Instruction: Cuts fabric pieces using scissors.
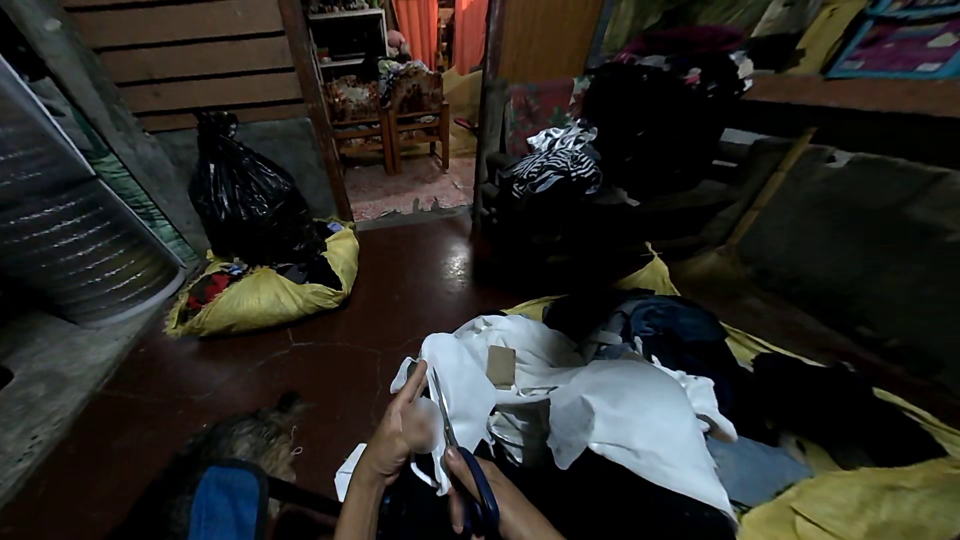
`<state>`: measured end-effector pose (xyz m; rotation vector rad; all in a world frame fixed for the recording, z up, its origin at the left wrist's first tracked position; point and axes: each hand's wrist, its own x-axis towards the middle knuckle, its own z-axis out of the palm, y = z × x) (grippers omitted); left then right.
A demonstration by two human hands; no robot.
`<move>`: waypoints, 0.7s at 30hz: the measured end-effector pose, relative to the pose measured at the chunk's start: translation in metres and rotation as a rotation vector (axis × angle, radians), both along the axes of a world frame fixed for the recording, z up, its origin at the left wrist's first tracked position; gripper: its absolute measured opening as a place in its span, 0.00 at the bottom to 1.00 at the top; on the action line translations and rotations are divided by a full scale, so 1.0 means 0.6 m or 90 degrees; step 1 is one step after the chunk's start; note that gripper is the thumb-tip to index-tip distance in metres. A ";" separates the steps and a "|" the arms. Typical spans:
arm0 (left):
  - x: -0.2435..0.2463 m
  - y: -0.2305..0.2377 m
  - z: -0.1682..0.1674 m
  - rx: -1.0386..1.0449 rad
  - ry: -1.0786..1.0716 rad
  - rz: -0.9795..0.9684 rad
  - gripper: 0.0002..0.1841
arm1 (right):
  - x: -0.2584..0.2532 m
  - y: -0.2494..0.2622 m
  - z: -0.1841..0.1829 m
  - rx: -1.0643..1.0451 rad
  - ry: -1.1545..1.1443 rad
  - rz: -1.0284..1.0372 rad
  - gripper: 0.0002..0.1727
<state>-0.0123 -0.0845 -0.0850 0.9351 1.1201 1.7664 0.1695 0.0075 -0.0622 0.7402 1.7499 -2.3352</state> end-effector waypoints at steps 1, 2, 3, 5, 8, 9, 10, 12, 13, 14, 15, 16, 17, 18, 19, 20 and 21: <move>0.001 -0.001 0.000 0.000 -0.004 0.000 0.60 | 0.001 -0.001 0.000 0.000 -0.002 -0.003 0.28; 0.002 -0.001 0.000 0.001 -0.010 0.000 0.61 | 0.001 -0.001 0.001 0.003 -0.003 -0.005 0.28; 0.002 -0.001 -0.002 0.004 -0.012 0.001 0.61 | 0.002 -0.002 0.002 0.006 -0.004 -0.009 0.28; 0.004 0.000 -0.003 0.008 -0.013 0.008 0.61 | 0.004 -0.003 0.003 0.004 -0.007 -0.014 0.28; 0.005 -0.001 -0.006 0.019 -0.021 0.017 0.62 | 0.007 -0.005 0.003 -0.002 -0.015 -0.009 0.28; 0.005 -0.002 -0.006 0.024 -0.022 0.016 0.62 | 0.008 -0.005 0.004 -0.006 -0.016 -0.006 0.28; 0.004 -0.003 -0.007 0.029 -0.021 0.011 0.62 | 0.009 -0.007 0.004 -0.009 -0.016 -0.004 0.28; 0.004 -0.004 -0.009 0.041 -0.030 0.008 0.62 | 0.008 -0.008 0.003 -0.008 -0.014 -0.003 0.28; 0.004 -0.005 -0.010 0.042 -0.035 0.007 0.62 | 0.007 -0.008 0.002 -0.004 -0.011 -0.006 0.28; 0.004 -0.004 -0.012 0.042 -0.043 0.010 0.63 | 0.006 -0.007 0.001 -0.001 -0.009 -0.006 0.28; 0.005 -0.004 -0.014 0.042 -0.049 0.011 0.63 | 0.004 -0.005 0.001 0.001 -0.007 -0.007 0.28; 0.004 -0.005 -0.016 0.044 -0.052 0.008 0.64 | 0.002 -0.004 0.001 0.002 -0.007 -0.008 0.28; 0.004 -0.005 -0.017 0.048 -0.056 0.005 0.64 | 0.001 -0.003 0.001 0.003 -0.005 -0.009 0.28; 0.005 -0.004 -0.018 0.050 -0.061 0.003 0.64 | 0.000 -0.002 0.001 0.002 -0.004 -0.007 0.27; 0.006 -0.004 -0.018 0.051 -0.065 0.004 0.64 | 0.000 -0.002 0.001 0.001 -0.005 -0.008 0.27; 0.007 -0.004 -0.018 0.050 -0.067 0.005 0.64 | -0.001 -0.002 0.001 -0.001 -0.008 -0.010 0.27; 0.008 -0.004 -0.017 0.048 -0.067 0.004 0.64 | -0.001 -0.002 0.001 -0.004 -0.008 -0.010 0.27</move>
